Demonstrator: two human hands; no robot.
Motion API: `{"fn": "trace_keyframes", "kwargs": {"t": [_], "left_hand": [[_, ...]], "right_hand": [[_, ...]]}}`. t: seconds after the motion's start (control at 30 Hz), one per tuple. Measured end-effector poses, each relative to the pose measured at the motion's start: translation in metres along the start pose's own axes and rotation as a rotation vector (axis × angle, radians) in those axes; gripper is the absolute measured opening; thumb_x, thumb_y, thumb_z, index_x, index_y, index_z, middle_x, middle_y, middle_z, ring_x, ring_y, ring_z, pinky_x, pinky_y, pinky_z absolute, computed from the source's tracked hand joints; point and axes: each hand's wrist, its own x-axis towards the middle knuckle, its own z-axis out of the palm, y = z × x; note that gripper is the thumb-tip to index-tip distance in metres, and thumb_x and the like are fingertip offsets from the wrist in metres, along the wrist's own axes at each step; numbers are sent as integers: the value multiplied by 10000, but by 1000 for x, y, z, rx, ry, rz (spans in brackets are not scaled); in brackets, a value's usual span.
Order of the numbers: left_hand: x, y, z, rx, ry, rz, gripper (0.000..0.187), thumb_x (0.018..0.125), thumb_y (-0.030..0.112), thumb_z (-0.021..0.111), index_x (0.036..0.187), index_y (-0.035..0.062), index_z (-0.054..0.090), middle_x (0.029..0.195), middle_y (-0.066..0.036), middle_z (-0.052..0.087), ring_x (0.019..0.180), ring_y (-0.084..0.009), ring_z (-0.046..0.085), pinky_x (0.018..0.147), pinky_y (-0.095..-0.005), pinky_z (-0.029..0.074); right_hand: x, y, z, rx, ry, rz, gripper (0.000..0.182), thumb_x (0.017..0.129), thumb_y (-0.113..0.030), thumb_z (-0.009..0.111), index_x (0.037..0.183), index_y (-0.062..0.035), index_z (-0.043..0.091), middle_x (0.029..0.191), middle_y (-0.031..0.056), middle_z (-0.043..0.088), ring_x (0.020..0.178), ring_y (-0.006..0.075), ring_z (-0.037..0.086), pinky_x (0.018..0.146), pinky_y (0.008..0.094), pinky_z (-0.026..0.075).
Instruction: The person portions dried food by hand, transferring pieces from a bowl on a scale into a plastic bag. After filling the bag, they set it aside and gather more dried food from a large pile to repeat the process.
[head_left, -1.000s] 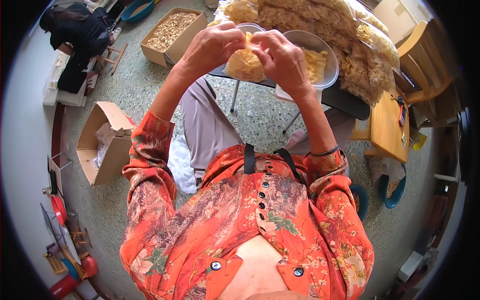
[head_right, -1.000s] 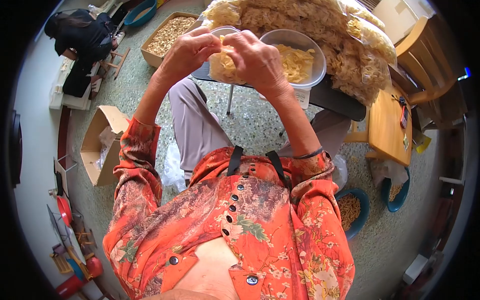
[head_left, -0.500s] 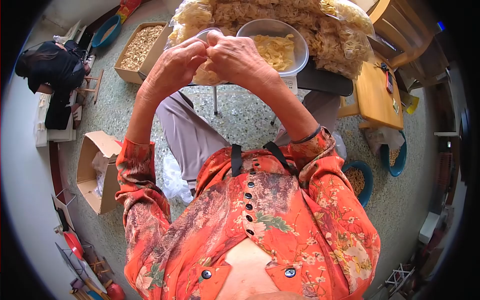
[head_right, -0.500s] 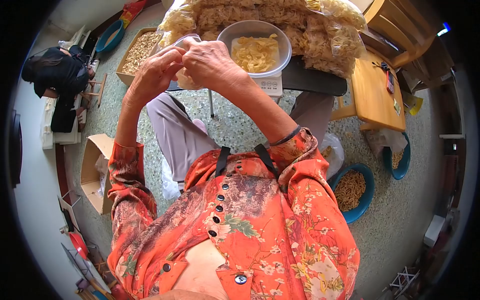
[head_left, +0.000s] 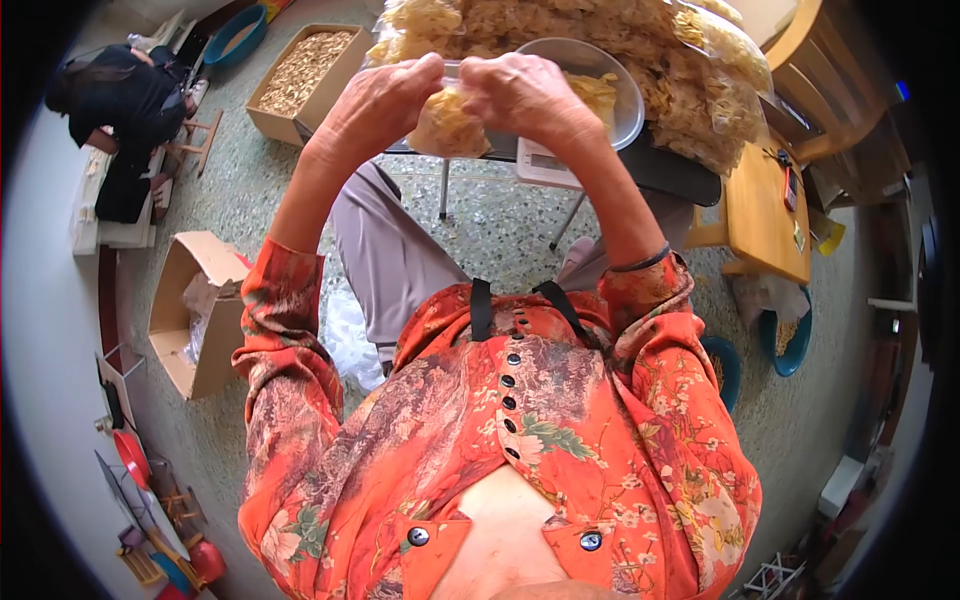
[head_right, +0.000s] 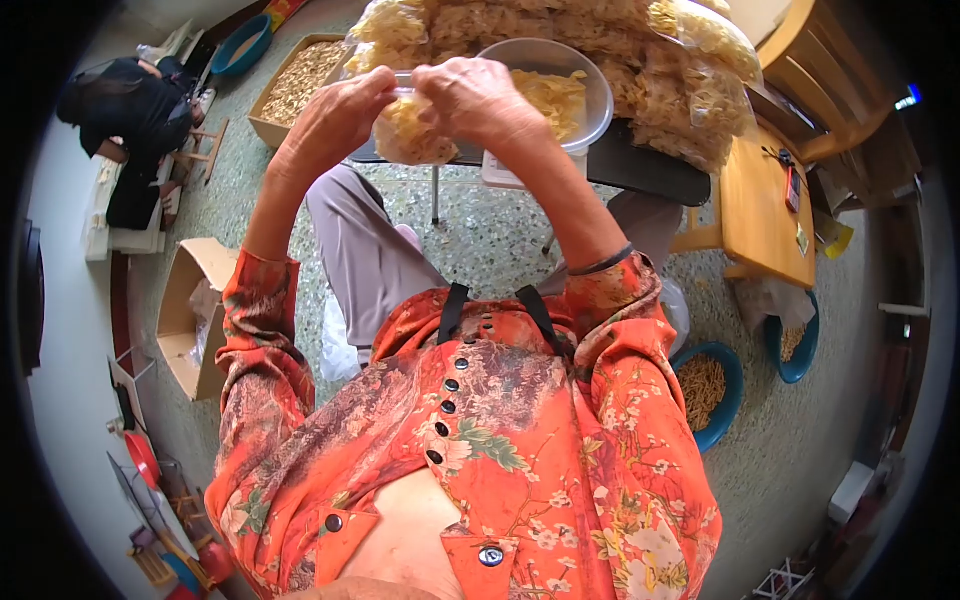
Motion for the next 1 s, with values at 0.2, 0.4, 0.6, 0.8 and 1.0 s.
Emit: {"fn": "trace_keyframes", "kwargs": {"t": [0.2, 0.4, 0.6, 0.8, 1.0], "left_hand": [[-1, 0, -13, -28, 141, -53, 179, 1004, 227, 640, 1001, 56, 589, 858, -210, 665, 804, -430, 660, 693, -516, 511], [-2, -9, -8, 72, 78, -11, 216, 971, 261, 686, 982, 54, 626, 875, -163, 687, 834, -392, 667, 705, -484, 523], [0, -6, -20, -51, 24, 63, 201, 933, 245, 729, 977, 57, 672, 888, -135, 685, 845, -347, 677, 738, -437, 539], [-4, -8, -10, -75, 10, 21, 156, 888, 248, 748, 965, 120, 703, 920, -76, 672, 928, -324, 691, 787, -452, 551], [-3, -11, -5, -22, -77, 31, 183, 895, 268, 755, 919, 98, 688, 937, -69, 656, 883, -333, 682, 753, -441, 541]], "right_hand": [[10, 11, -10, -11, 168, -46, 125, 1010, -234, 607, 1086, -138, 631, 846, 177, 718, 819, 376, 723, 715, 485, 570], [11, 10, -3, -41, 128, -40, 111, 1043, -222, 551, 1121, -145, 568, 873, 200, 719, 842, 415, 709, 714, 511, 548], [10, 15, -4, 20, 116, -87, 141, 1030, -213, 566, 1137, -122, 561, 920, 202, 723, 893, 410, 705, 754, 508, 548], [6, 20, 0, 96, 133, -218, 154, 936, -204, 708, 995, -97, 614, 844, 150, 673, 854, 380, 682, 781, 451, 543], [7, 8, -12, 59, 13, -178, 258, 851, -279, 804, 919, -70, 670, 933, 97, 683, 935, 336, 698, 829, 439, 555]]}}
